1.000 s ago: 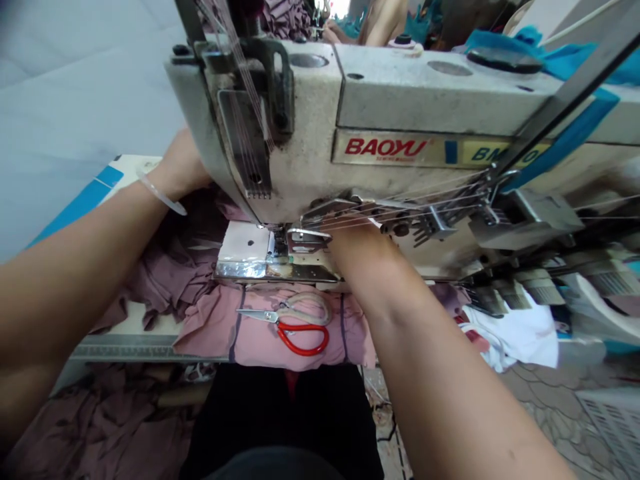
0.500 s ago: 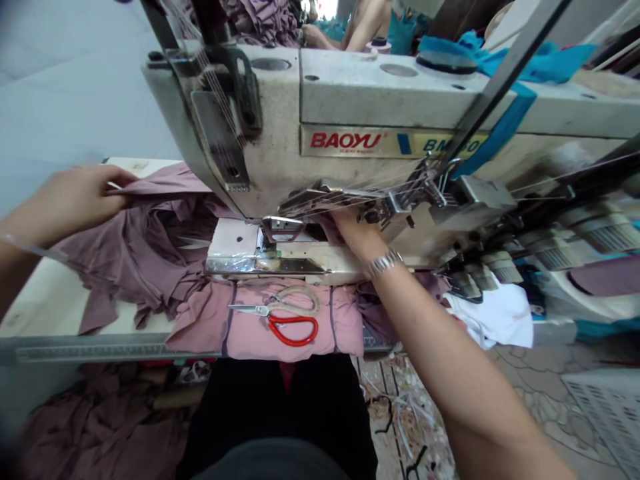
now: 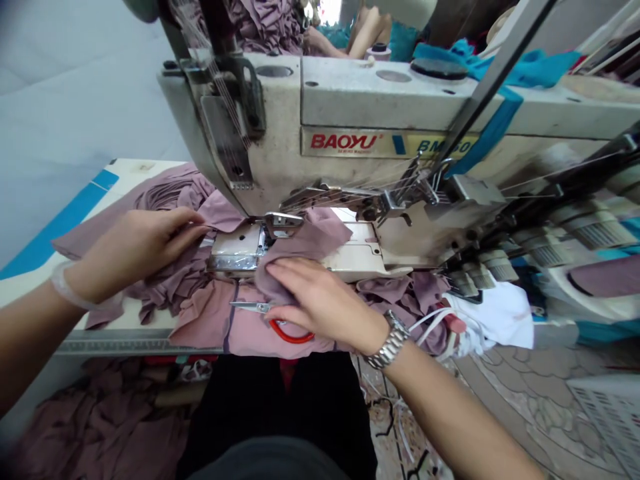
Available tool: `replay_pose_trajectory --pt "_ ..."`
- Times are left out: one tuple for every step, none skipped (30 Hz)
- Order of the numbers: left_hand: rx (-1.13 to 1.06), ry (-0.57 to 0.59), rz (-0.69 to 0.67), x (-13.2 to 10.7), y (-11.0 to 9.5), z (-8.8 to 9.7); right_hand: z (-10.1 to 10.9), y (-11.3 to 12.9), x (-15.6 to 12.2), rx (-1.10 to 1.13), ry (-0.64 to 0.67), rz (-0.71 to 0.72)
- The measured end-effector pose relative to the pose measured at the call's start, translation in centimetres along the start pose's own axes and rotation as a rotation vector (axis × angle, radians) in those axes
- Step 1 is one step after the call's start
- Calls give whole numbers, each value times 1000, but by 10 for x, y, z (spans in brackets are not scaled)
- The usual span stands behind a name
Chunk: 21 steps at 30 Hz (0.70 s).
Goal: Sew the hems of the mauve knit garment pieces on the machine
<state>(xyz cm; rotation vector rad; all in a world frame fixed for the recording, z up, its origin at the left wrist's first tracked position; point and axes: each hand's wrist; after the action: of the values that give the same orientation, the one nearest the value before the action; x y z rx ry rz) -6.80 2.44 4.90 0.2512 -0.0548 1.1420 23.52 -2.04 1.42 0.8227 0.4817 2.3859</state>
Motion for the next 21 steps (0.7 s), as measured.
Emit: replay_pose_trajectory --pt "15 23 -11 0 0 -1 -3 -4 3 -161 106 93" --pt "9 47 1 -2 2 -1 -5 -9 6 -319 165 158" --pt "-22 73 35 -4 5 0 -6 -14 7 -453 193 202" --pt "-81 97 92 -6 8 2 -6 -19 7 -548 205 237" --pt "-168 126 172 -8 9 4 -6 -24 7 -602 217 274" --pt "-282 151 262 -10 9 7 -6 -27 7 -627 227 310" --pt "-423 175 340 -11 6 10 -6 -29 8 -633 231 340" --pt "-585 189 379 -11 2 12 -7 -30 8 -631 227 364" --pt "-757 196 369 -10 -5 12 -8 -30 9 -622 219 384" --pt "-910 192 300 -9 -13 10 -10 -30 10 -609 207 396" --pt "-1005 174 177 -7 -21 5 -10 -29 11 -594 193 399" --pt "-1014 138 22 -6 -29 -1 -10 -28 11 -584 186 391" --pt "-931 86 -130 -5 -35 -9 -9 -28 10 -586 190 367" --pt "-769 20 -255 -4 -41 -17 -6 -29 9 -602 197 331" --pt "-565 -51 -337 -4 -45 -25 -3 -29 7 -632 208 283" --pt "-363 -125 -378 -5 -47 -31 1 -30 4 -668 220 233" --pt "-194 -189 -391 -7 -49 -36 5 -31 1 -702 225 188" --pt "-70 -243 -392 -9 -50 -39 8 -32 -3 -728 219 155" --pt "15 -288 -391 -12 -50 -40 10 -32 -6 -742 204 139" --pt "69 -328 -395 -14 -51 -39 10 -32 -8 -744 183 146" --pt "97 -362 -408 -16 -53 -38 9 -31 -10 -736 162 169"
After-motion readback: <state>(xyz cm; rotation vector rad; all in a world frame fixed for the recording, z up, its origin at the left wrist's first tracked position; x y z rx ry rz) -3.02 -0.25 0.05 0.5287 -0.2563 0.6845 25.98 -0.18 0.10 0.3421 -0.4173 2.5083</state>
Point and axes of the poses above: each hand's wrist, its own x-axis towards the middle knuckle, its own z-axis out of the back of the hand, y = z × x, and after that the axes turned 10 degrees about x, right-handed
